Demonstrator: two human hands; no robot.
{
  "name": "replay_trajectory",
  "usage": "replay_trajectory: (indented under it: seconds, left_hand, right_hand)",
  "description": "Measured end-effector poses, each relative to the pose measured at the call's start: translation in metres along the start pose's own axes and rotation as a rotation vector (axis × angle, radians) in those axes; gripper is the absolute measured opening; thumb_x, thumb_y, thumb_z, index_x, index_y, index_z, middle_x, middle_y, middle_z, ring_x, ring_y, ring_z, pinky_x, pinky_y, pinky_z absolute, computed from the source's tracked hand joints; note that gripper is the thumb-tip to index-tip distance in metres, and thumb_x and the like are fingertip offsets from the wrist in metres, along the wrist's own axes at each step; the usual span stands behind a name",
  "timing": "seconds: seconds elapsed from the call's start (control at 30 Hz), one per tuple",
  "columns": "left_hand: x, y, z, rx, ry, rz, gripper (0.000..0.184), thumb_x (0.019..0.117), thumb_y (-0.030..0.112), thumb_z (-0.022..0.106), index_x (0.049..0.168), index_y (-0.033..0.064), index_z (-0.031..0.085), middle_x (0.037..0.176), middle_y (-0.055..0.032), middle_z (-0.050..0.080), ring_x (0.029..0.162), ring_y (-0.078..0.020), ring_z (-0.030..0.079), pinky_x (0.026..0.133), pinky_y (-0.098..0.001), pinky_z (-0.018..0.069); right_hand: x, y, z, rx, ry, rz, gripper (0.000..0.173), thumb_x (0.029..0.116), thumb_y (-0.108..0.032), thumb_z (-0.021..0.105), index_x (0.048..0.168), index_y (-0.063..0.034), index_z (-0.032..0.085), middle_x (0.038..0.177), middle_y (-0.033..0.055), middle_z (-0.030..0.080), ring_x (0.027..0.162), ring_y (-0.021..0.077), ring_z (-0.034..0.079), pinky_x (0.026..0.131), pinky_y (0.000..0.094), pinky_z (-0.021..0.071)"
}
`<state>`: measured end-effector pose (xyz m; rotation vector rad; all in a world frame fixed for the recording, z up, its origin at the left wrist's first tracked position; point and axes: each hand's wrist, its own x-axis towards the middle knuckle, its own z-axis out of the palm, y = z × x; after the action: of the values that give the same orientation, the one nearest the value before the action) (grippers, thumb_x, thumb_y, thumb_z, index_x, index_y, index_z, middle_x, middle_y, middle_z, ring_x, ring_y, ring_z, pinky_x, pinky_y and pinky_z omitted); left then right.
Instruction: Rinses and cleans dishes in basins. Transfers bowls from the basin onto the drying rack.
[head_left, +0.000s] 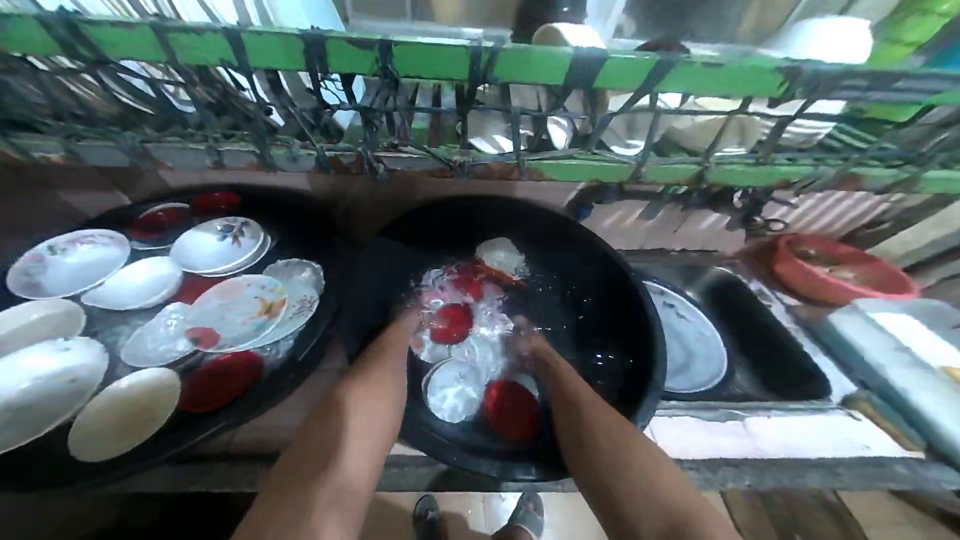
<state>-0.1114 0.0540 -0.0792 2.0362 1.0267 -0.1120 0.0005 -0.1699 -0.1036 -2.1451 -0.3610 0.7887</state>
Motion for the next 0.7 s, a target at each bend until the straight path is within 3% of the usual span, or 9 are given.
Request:
replay_trajectory:
  seconds: [0.07, 0.17, 0.3, 0.4, 0.47, 0.53, 0.6, 0.63, 0.7]
  left_hand:
    - [-0.010, 0.024, -0.008, 0.035, -0.025, -0.013, 0.060, 0.0912, 0.032, 0.078, 0.140, 0.0023, 0.059, 0.139, -0.0276, 0.058, 0.131, -0.0435, 0.054, 0.108, -0.0638, 0.0428]
    - [-0.017, 0.032, -0.013, -0.081, 0.080, 0.057, 0.050, 0.0955, 0.023, 0.070, 0.139, 0.0018, 0.057, 0.132, -0.0281, 0.062, 0.123, -0.0444, 0.060, 0.102, -0.0655, 0.0474]
    - [-0.021, 0.035, -0.014, -0.335, 0.226, 0.103, 0.048, 0.0958, 0.017, 0.067, 0.139, -0.0010, 0.054, 0.126, -0.0284, 0.064, 0.116, -0.0434, 0.063, 0.098, -0.0643, 0.0507]
    - [-0.021, 0.040, -0.004, -0.598, 0.217, 0.059, 0.047, 0.0959, 0.014, 0.065, 0.140, 0.0007, 0.053, 0.125, -0.0264, 0.064, 0.113, -0.0396, 0.064, 0.094, -0.0602, 0.0534]
    - [-0.024, 0.041, 0.006, -0.693, 0.142, 0.029, 0.051, 0.0966, 0.016, 0.066, 0.143, 0.0029, 0.051, 0.129, -0.0260, 0.062, 0.115, -0.0392, 0.063, 0.093, -0.0598, 0.0531]
    - [-0.031, 0.044, 0.016, -0.712, 0.089, 0.033, 0.063, 0.0912, 0.019, 0.077, 0.146, 0.0034, 0.049, 0.134, -0.0257, 0.060, 0.121, -0.0389, 0.061, 0.098, -0.0589, 0.0527]
    - [-0.035, 0.045, 0.019, -0.641, 0.100, 0.071, 0.084, 0.0802, 0.019, 0.088, 0.150, 0.0038, 0.045, 0.143, -0.0246, 0.055, 0.132, -0.0385, 0.054, 0.108, -0.0585, 0.0472]
    - [-0.035, 0.045, 0.018, -0.601, 0.124, 0.087, 0.088, 0.0771, 0.018, 0.090, 0.151, 0.0039, 0.044, 0.145, -0.0246, 0.054, 0.134, -0.0386, 0.053, 0.109, -0.0586, 0.0459]
    - [-0.037, 0.044, 0.011, -0.517, 0.186, 0.102, 0.080, 0.0774, 0.015, 0.088, 0.147, 0.0044, 0.049, 0.139, -0.0243, 0.059, 0.129, -0.0390, 0.057, 0.107, -0.0599, 0.0478]
  right_hand:
    - [-0.003, -0.018, -0.003, -0.003, 0.043, 0.015, 0.041, 0.1045, -0.021, 0.060, 0.141, -0.0013, 0.057, 0.135, 0.0269, 0.061, 0.124, 0.0417, 0.059, 0.105, 0.0609, 0.0469]
    - [0.003, -0.035, -0.017, 0.016, 0.220, -0.138, 0.035, 0.1024, -0.020, 0.061, 0.133, -0.0025, 0.063, 0.124, 0.0265, 0.066, 0.114, 0.0421, 0.065, 0.098, 0.0647, 0.0505]
    - [0.002, -0.041, -0.019, 0.476, 0.362, -0.203, 0.035, 0.1066, -0.030, 0.057, 0.129, -0.0027, 0.062, 0.106, 0.0184, 0.069, 0.089, 0.0270, 0.068, 0.079, 0.0501, 0.0585]
    - [0.010, -0.043, -0.003, 0.655, 0.378, -0.100, 0.038, 0.1071, -0.039, 0.053, 0.120, -0.0042, 0.063, 0.090, 0.0124, 0.064, 0.072, 0.0206, 0.060, 0.065, 0.0429, 0.0543]
    - [0.014, -0.045, 0.012, 0.682, 0.365, -0.090, 0.045, 0.1097, -0.045, 0.043, 0.124, -0.0053, 0.060, 0.093, 0.0104, 0.061, 0.075, 0.0187, 0.059, 0.066, 0.0408, 0.0525]
    - [0.013, -0.045, 0.019, 0.705, 0.252, -0.125, 0.062, 0.1104, -0.054, 0.028, 0.146, -0.0078, 0.050, 0.128, 0.0155, 0.063, 0.110, 0.0248, 0.062, 0.093, 0.0490, 0.0533]
    - [0.008, -0.048, 0.023, 0.727, 0.082, -0.142, 0.075, 0.1074, -0.063, 0.014, 0.155, -0.0115, 0.041, 0.147, 0.0155, 0.055, 0.131, 0.0270, 0.056, 0.106, 0.0532, 0.0480]
    - [0.007, -0.049, 0.023, 0.701, 0.007, -0.141, 0.077, 0.1061, -0.065, 0.012, 0.156, -0.0137, 0.040, 0.148, 0.0141, 0.055, 0.132, 0.0267, 0.056, 0.107, 0.0538, 0.0485]
    - [0.003, -0.052, 0.024, 0.635, -0.086, -0.108, 0.079, 0.1039, -0.070, 0.015, 0.151, -0.0155, 0.046, 0.137, 0.0145, 0.062, 0.120, 0.0281, 0.062, 0.096, 0.0543, 0.0532]
